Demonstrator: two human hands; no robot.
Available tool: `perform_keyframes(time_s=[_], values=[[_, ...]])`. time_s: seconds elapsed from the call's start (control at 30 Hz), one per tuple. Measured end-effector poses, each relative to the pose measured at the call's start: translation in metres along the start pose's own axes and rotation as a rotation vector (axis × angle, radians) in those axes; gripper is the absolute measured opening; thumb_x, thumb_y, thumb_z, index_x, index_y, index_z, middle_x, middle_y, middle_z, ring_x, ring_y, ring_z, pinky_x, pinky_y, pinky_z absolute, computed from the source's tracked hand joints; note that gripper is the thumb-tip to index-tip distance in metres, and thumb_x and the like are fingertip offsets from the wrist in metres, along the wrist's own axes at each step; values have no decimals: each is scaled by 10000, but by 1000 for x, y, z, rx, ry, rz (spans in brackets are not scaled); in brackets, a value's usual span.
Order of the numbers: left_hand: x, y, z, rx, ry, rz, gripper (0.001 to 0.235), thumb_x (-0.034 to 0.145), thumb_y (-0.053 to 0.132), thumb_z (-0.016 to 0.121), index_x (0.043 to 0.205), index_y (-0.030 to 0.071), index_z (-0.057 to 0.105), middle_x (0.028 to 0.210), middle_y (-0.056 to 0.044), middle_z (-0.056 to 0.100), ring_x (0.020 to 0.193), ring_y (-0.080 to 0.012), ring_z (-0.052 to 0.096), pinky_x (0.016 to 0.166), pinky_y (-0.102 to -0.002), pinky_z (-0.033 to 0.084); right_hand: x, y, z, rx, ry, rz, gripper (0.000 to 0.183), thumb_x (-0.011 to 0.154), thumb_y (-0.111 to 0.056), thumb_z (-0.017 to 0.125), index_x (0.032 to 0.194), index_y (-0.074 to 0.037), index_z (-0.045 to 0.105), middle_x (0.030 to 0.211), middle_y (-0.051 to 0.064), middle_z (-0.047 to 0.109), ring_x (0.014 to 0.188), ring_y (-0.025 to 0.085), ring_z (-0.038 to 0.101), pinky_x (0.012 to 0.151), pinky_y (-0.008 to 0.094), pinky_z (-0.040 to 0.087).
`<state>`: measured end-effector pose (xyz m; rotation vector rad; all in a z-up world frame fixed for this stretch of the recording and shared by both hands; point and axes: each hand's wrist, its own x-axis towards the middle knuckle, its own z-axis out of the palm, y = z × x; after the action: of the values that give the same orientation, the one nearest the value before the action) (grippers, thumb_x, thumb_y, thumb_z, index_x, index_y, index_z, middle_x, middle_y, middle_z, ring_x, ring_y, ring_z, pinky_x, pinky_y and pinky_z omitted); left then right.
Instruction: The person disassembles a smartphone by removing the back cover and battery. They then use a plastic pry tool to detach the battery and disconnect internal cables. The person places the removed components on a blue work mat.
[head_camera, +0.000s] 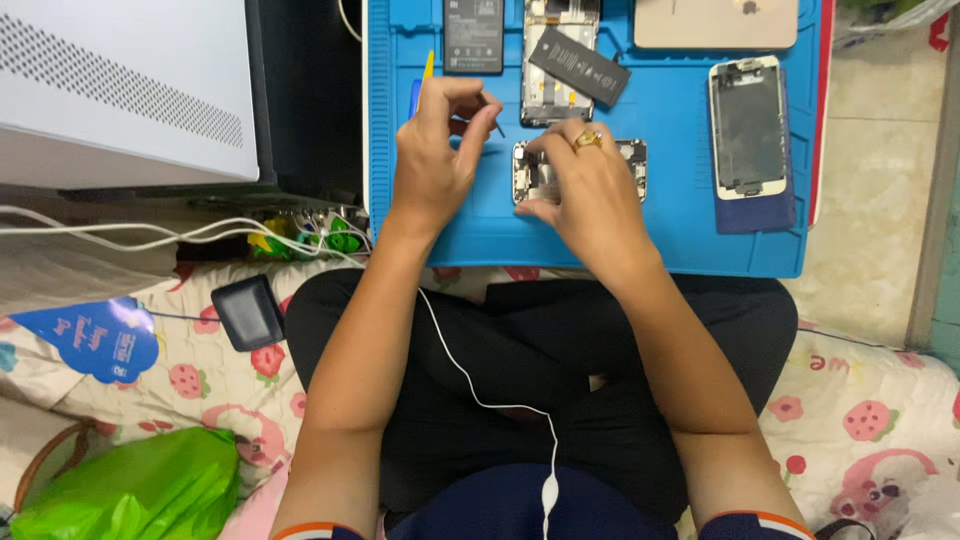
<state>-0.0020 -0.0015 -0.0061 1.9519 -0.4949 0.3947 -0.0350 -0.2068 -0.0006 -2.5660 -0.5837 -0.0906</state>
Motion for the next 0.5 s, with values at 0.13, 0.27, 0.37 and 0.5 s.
perform_keyframes(time_s=[0.13,0.27,0.37,0.5], values=[[-4,-5,5,23,-35,34,217,1090,50,676,1251,51,531,1096,-108,716,946,-219,746,805,-325,651,0,-1,0,13,2,8,698,687,-277,1042,1236,-40,682,1211,108,632,1141,390,565,898,493,517],[-4,-7,11,2,-73,33,210,1085,39,668,1225,55,513,1083,-109,718,942,-217,731,800,-325,635,-1,0,0,8,-1,27,712,676,-300,1041,1230,-51,671,1227,96,654,1133,373,563,851,488,523],[-4,-6,12,9,-87,23,189,1081,43,668,1211,49,531,1076,-99,713,944,-218,728,819,-333,622,-1,0,1,-2,2,25,717,662,-315,1040,1219,-59,668,1222,91,662,1127,367,569,837,489,523],[-4,-5,13,18,-100,13,163,1077,40,665,1183,45,541,1052,-95,689,917,-222,712,806,-340,605,0,1,3,-12,11,20,730,645,-320,1047,1215,-54,676,1215,88,670,1132,366,578,859,479,530]])
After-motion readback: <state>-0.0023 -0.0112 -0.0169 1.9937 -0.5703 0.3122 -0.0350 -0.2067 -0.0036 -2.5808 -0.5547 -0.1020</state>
